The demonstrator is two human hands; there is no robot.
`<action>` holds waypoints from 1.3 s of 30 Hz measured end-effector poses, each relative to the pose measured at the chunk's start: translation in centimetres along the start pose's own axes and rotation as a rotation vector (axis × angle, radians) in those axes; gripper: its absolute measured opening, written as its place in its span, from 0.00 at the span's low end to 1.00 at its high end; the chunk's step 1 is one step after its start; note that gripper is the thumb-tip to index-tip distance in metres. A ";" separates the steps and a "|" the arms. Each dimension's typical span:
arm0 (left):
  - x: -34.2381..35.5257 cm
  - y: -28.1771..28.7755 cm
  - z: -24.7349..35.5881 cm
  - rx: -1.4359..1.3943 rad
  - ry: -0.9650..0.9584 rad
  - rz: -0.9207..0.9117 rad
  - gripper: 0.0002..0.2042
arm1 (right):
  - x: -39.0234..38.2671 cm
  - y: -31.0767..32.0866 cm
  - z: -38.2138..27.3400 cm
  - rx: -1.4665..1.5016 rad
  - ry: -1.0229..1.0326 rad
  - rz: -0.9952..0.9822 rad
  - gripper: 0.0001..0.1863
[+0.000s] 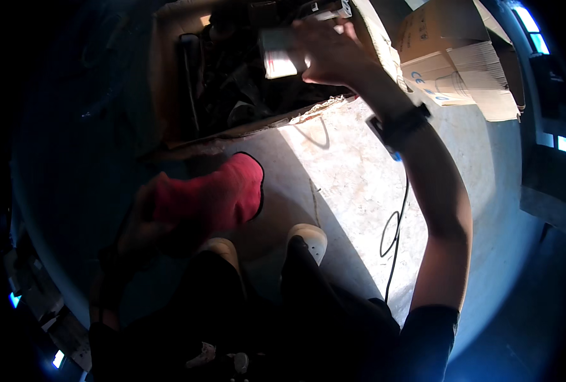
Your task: The person removes a grey electronic component and a circular metal part from a cardboard box, wipes them with a pink cloth, and handles a coiled flexible metal conduit.
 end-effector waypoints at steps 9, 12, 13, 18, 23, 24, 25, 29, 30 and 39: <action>0.1 -0.2 -2.3 -0.119 0.046 0.153 0.17 | -18.9 4.7 8.2 -0.107 -0.888 0.306 0.47; 1.8 -0.9 -1.2 -0.112 0.105 0.019 0.17 | -27.2 -1.9 9.6 -0.159 -1.232 -0.042 0.48; 1.5 -1.1 -1.0 -0.061 0.140 0.032 0.17 | -27.6 -5.9 8.1 -0.082 -1.262 -0.171 0.48; 2.2 -1.7 -1.1 -0.058 0.095 0.018 0.18 | -26.7 -11.3 2.6 0.362 -1.292 -0.559 0.49; 2.7 -1.8 -1.9 -0.121 0.092 0.046 0.18 | -27.5 -13.6 0.5 0.422 -1.199 -0.681 0.52; 2.6 -1.6 -1.9 -0.125 0.088 0.014 0.18 | -27.4 -13.8 0.2 0.420 -1.174 -0.679 0.52; 2.5 -1.4 -1.8 -0.129 0.084 -0.018 0.18 | -27.5 -13.9 0.0 0.418 -1.148 -0.676 0.52; 2.5 -1.7 -1.2 -0.097 0.109 0.045 0.19 | -25.9 -11.3 0.1 0.276 -1.021 -0.269 0.37; 2.4 -1.8 -1.4 -0.162 0.136 0.050 0.20 | -24.0 -9.3 -0.2 0.590 -1.026 -0.161 0.32; 4.0 -3.6 -1.2 -0.500 0.254 -0.066 0.25 | -10.9 4.6 -10.1 1.458 0.035 0.017 0.30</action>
Point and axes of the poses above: each hand's wrist, its own x-axis towards the middle knuckle, its own y-axis out of the back of the hand, z = x × y, the point moved 2 cm from there along x, towards the middle knuckle, and after that the axes turned 11 degrees about -x, right-handed, at the moved point
